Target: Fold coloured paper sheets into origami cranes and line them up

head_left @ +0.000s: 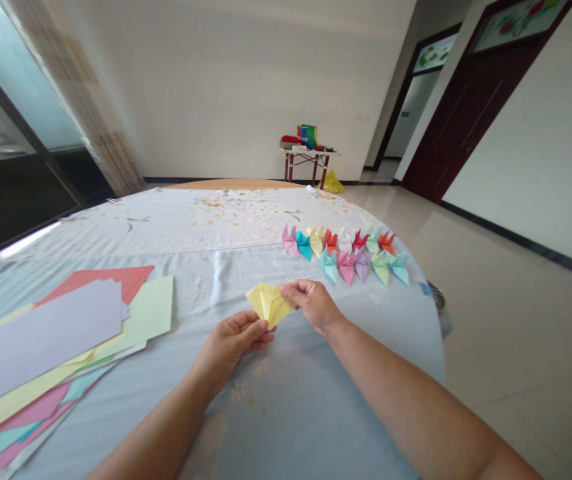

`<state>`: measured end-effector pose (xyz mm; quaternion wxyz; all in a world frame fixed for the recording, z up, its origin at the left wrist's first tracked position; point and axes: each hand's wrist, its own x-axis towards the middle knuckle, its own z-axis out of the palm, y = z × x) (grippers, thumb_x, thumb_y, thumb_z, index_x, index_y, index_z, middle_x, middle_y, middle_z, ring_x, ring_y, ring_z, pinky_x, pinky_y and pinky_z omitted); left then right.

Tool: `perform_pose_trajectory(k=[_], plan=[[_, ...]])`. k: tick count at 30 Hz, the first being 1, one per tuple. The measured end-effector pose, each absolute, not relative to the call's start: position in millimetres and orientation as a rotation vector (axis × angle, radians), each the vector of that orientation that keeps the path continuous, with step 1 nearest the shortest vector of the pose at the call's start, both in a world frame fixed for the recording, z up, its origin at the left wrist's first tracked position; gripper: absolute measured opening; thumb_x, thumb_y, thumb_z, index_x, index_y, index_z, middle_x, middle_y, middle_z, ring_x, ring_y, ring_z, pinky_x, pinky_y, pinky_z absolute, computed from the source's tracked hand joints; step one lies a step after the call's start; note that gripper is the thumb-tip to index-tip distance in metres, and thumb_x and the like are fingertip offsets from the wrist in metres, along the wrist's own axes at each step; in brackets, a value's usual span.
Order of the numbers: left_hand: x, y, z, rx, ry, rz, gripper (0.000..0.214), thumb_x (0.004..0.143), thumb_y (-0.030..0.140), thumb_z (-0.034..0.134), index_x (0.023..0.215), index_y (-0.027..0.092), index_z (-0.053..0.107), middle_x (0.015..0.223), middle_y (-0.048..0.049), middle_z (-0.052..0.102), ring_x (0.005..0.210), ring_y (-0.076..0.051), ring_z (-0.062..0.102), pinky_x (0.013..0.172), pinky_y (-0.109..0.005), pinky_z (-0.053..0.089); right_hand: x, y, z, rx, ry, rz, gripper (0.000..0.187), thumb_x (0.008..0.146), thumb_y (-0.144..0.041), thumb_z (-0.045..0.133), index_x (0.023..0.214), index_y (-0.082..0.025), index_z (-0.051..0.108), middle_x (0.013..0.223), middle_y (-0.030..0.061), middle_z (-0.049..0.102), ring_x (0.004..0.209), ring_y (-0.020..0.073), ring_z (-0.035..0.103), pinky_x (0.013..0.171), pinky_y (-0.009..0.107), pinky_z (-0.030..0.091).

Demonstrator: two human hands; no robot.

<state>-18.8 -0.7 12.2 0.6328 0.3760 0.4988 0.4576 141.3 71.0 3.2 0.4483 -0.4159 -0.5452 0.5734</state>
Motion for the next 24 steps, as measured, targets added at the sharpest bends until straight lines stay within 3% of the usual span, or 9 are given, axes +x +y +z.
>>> perform_pose_trajectory(k=[24], plan=[[-13.7,-4.2,16.5,1.056,1.302,1.096,0.037,0.058,0.041,0.071,0.083,0.015,0.063,0.064,-0.0033,0.068,0.055,-0.013,0.059,0.057,-0.025,0.047,137.0,70.3,1.6,-1.019,-1.356,1.36,0.03,0.067,-0.041,0.063,0.074,-0.012,0.066,0.059,-0.0003,0.058,0.05,0.0073,0.041,0.048,0.02,0.032]])
